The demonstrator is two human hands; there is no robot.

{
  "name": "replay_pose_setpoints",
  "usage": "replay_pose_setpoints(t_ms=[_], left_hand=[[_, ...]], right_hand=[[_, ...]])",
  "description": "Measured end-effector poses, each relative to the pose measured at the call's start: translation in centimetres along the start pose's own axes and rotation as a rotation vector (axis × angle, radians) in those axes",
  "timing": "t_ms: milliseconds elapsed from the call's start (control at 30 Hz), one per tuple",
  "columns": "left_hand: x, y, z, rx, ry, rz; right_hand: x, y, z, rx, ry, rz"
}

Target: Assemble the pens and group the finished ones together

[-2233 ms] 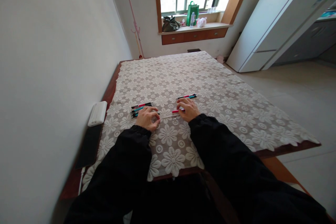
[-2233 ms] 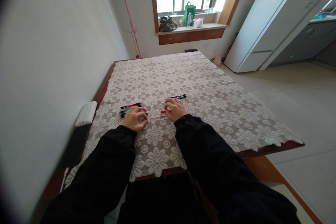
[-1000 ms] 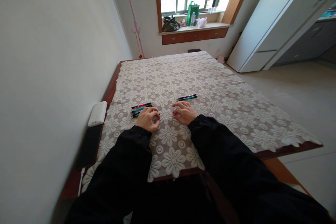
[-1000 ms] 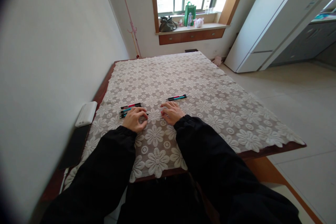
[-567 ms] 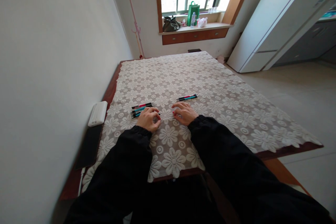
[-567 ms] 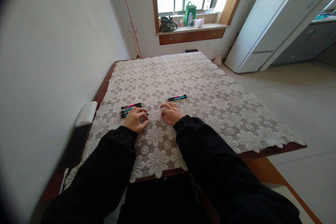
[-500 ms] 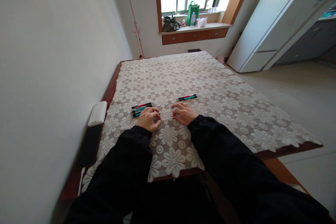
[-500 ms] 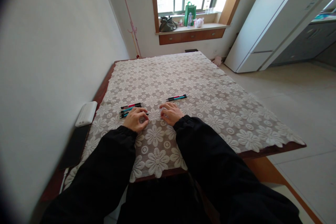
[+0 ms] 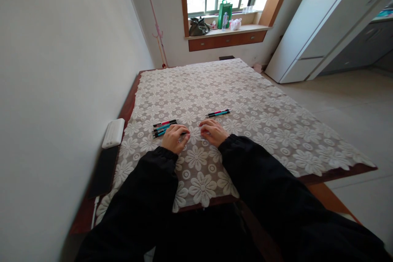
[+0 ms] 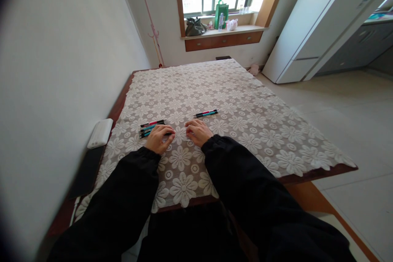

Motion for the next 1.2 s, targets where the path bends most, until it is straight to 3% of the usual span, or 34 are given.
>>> replay_pose_setpoints(t_ms=[133, 467, 900, 1200], left_hand=[[-0.1, 1.1, 0.0, 0.068, -0.054, 0.077], [-0.2, 2.0, -1.3, 0.114, 0.068, 0.058], [0.0, 1.1, -1.1, 0.053, 0.102, 0.006], [0.0, -0.1, -0.7, -0.046, 0.109, -0.098]], right_hand=[[-0.1, -0.6, 0.1, -0.028, -0.055, -0.066], [-0.2, -1.3, 0.1, -0.107, -0.066, -0.103], [-0.2, -1.1, 0.0, -0.077, -0.042, -0.077], [0.0, 0.5, 0.0, 0.017, -0.016, 0.068]])
Point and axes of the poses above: each hand's wrist, its own x-axis towards the middle knuckle, its own z-axis out of the back of the hand, y = z × x, the point moved 4 cm from there along x, towards the middle knuckle, and after that the axes turned 5 degrees about x, right-handed, at the moved point
